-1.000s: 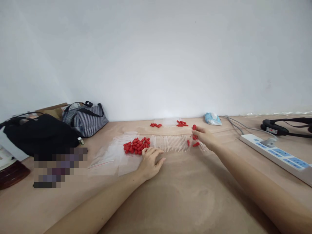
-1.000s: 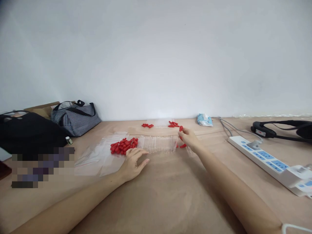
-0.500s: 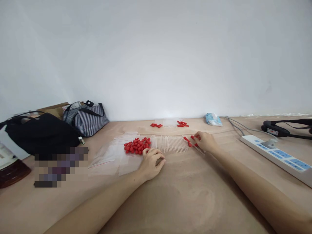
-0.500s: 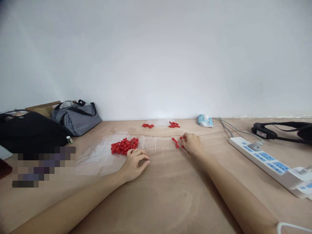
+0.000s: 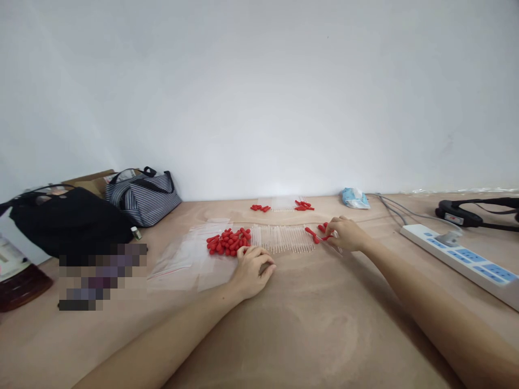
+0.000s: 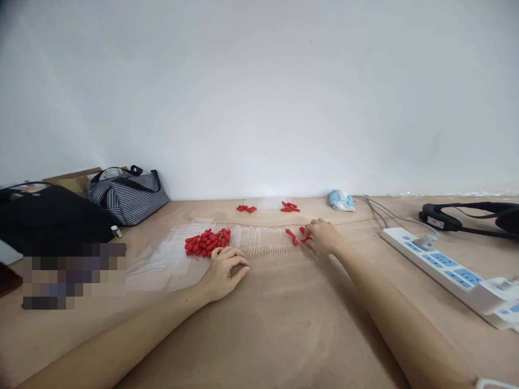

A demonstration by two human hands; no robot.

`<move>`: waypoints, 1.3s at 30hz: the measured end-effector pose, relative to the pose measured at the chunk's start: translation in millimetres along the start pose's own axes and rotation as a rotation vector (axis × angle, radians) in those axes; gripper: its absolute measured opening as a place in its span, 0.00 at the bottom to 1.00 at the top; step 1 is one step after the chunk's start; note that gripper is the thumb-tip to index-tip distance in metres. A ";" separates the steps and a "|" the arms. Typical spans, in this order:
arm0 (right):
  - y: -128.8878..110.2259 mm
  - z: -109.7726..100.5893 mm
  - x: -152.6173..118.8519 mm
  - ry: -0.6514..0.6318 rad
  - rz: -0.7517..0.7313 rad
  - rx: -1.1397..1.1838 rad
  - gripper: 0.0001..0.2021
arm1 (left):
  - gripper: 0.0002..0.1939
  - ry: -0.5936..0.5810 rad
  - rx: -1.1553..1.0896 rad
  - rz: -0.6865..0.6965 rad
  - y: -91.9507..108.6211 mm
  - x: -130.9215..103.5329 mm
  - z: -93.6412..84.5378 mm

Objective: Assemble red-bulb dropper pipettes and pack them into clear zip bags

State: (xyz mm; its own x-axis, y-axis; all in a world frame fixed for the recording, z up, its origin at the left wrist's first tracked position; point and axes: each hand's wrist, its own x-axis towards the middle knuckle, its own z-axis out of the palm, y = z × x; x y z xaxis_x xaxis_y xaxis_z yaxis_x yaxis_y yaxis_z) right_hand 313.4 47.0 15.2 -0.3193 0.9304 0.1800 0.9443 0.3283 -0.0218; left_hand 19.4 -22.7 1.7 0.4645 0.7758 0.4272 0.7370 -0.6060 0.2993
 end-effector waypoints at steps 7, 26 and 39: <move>-3.2 -0.1 2.2 0.104 0.094 0.184 0.09 | 0.03 0.032 0.066 -0.046 1.5 0.4 0.6; -52.1 37.6 -7.5 0.356 0.072 0.112 0.14 | 0.17 -0.073 0.360 -0.551 -8.7 101.6 30.3; -57.2 39.1 -10.7 0.495 0.030 0.109 0.15 | 0.18 -0.142 0.377 -0.629 -16.0 111.4 27.2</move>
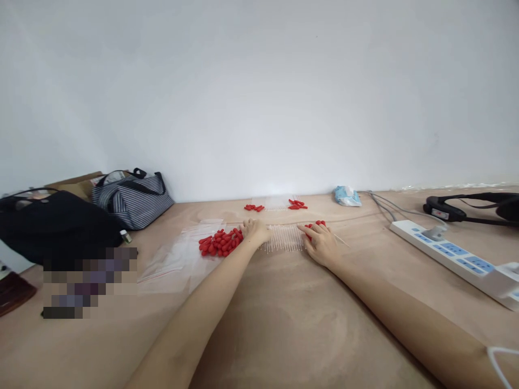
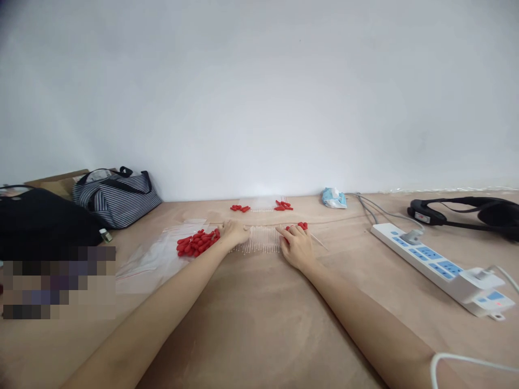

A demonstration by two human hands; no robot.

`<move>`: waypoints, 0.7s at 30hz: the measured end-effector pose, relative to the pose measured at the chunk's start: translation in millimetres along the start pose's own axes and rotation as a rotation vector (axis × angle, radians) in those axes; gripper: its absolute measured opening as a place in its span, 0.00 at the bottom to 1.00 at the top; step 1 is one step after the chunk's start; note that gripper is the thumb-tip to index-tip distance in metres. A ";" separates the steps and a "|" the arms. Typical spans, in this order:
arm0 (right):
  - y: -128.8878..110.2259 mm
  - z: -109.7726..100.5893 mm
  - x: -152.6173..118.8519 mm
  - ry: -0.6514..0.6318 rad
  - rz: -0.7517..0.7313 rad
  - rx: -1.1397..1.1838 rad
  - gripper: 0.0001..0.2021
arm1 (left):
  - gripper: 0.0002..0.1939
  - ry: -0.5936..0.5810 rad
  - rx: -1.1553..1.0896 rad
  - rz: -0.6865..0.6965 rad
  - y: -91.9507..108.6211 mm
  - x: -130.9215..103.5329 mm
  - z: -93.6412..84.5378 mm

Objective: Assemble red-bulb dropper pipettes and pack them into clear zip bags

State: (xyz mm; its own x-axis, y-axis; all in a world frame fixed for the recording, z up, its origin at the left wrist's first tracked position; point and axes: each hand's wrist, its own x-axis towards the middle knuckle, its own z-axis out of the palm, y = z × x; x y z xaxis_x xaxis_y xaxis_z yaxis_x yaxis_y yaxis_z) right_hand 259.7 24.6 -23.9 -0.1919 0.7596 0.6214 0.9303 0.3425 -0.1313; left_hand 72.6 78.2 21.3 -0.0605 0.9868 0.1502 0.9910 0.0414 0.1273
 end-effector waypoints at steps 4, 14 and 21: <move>-1.6 0.1 -1.1 0.017 -0.028 -0.002 0.19 | 0.22 0.006 0.017 0.013 -4.8 -6.5 -0.2; -2.6 -0.9 -0.9 -0.015 -0.018 0.012 0.20 | 0.21 -0.010 0.011 0.013 9.5 -8.9 0.6; -0.8 0.5 -0.6 0.004 0.014 0.083 0.18 | 0.12 0.012 -0.019 0.091 16.1 -18.4 -9.7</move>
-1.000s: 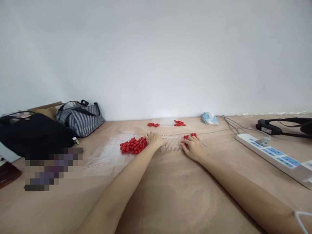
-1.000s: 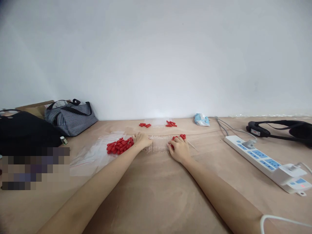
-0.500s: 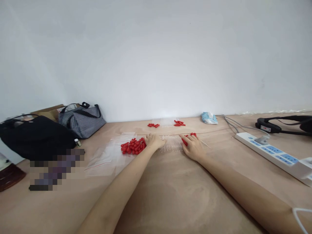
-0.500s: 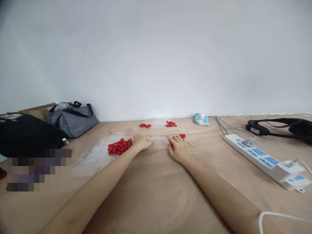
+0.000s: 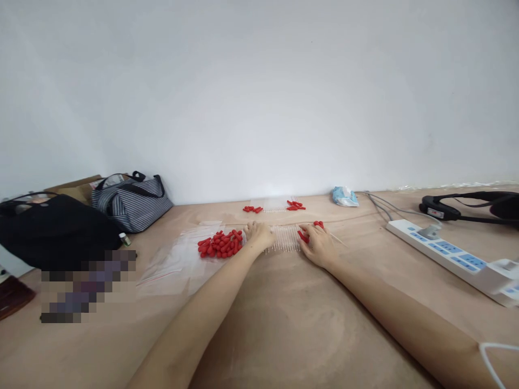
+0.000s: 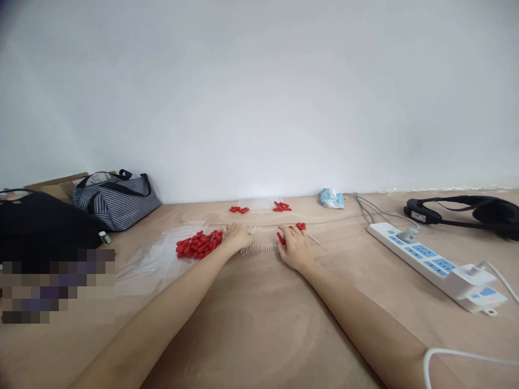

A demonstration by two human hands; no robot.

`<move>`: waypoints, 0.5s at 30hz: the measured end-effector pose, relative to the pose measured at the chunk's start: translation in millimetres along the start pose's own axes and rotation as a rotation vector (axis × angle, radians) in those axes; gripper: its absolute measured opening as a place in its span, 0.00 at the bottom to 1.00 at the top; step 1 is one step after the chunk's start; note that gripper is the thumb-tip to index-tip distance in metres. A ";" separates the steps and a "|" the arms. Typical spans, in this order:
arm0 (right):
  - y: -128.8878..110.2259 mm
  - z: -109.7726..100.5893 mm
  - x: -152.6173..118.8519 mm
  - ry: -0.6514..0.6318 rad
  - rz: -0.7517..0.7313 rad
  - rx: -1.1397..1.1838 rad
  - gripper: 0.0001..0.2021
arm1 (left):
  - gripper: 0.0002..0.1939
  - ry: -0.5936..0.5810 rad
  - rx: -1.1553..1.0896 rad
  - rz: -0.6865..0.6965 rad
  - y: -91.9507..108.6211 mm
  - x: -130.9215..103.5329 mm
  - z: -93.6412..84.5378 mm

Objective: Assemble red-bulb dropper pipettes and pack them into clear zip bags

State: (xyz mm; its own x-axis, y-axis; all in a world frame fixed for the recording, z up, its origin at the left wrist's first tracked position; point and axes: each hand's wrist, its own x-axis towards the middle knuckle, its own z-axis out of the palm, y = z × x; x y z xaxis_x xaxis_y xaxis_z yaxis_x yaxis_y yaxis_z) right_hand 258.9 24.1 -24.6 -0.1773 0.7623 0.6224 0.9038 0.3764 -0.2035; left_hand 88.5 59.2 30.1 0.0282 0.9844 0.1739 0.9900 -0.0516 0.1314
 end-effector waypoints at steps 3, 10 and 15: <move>-1.1 -0.4 -0.2 0.008 0.019 0.078 0.14 | 0.11 0.033 -0.050 0.145 -10.2 -13.8 -8.8; -29.0 -1.9 -6.3 -0.025 -0.097 0.316 0.08 | 0.08 0.146 -0.267 0.621 -72.8 -67.5 -7.4; -54.8 -5.5 -13.6 -0.152 -0.200 0.431 0.07 | 0.10 0.186 -0.416 0.690 -87.3 -81.1 6.0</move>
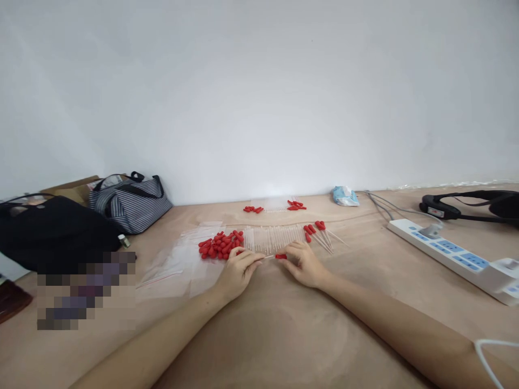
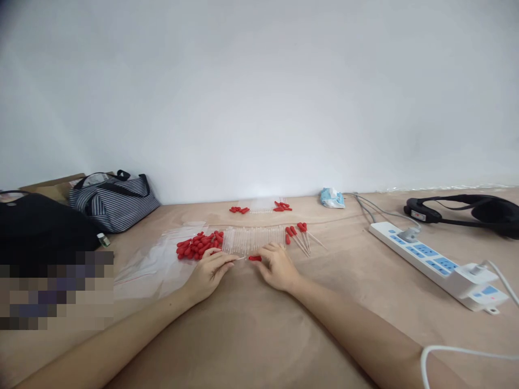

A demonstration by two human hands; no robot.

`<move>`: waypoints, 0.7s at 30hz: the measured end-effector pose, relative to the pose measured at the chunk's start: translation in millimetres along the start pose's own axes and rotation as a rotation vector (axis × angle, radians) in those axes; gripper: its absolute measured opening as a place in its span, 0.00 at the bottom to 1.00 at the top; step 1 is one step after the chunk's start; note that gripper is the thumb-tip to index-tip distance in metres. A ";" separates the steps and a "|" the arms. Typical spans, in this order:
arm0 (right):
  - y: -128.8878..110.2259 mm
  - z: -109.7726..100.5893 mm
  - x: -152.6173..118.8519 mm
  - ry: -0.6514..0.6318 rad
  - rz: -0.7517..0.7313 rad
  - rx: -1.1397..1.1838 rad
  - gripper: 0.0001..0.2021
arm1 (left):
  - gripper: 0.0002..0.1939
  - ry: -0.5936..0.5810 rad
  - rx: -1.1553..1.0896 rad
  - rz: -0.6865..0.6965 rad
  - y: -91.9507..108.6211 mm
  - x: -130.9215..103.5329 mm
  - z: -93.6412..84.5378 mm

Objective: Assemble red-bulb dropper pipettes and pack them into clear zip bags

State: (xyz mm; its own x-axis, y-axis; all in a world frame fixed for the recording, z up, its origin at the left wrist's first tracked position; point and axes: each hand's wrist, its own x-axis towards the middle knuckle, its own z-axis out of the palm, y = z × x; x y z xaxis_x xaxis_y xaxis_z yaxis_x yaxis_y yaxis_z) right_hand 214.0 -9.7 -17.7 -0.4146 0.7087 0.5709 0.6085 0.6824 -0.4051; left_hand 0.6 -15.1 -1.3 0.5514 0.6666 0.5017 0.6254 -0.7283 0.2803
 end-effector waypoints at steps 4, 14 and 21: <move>-8.0 -1.8 -1.1 -0.065 -0.038 0.011 0.09 | 0.11 -0.028 -0.005 0.038 4.1 3.2 2.3; -6.4 -1.9 -2.1 -0.068 -0.033 0.059 0.05 | 0.11 -0.012 0.006 0.024 2.8 2.4 1.4; -5.3 -1.2 -3.1 -0.074 -0.056 0.235 0.03 | 0.11 0.036 -0.003 0.087 -0.8 0.8 4.7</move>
State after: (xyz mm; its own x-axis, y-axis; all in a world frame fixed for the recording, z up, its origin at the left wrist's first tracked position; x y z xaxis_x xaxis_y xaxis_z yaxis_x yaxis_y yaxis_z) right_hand 212.9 -15.7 -16.5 -0.4965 0.6742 0.5468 0.4127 0.7375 -0.5346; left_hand 3.2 -13.2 -5.0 0.5831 0.5946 0.5536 0.5744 -0.7836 0.2366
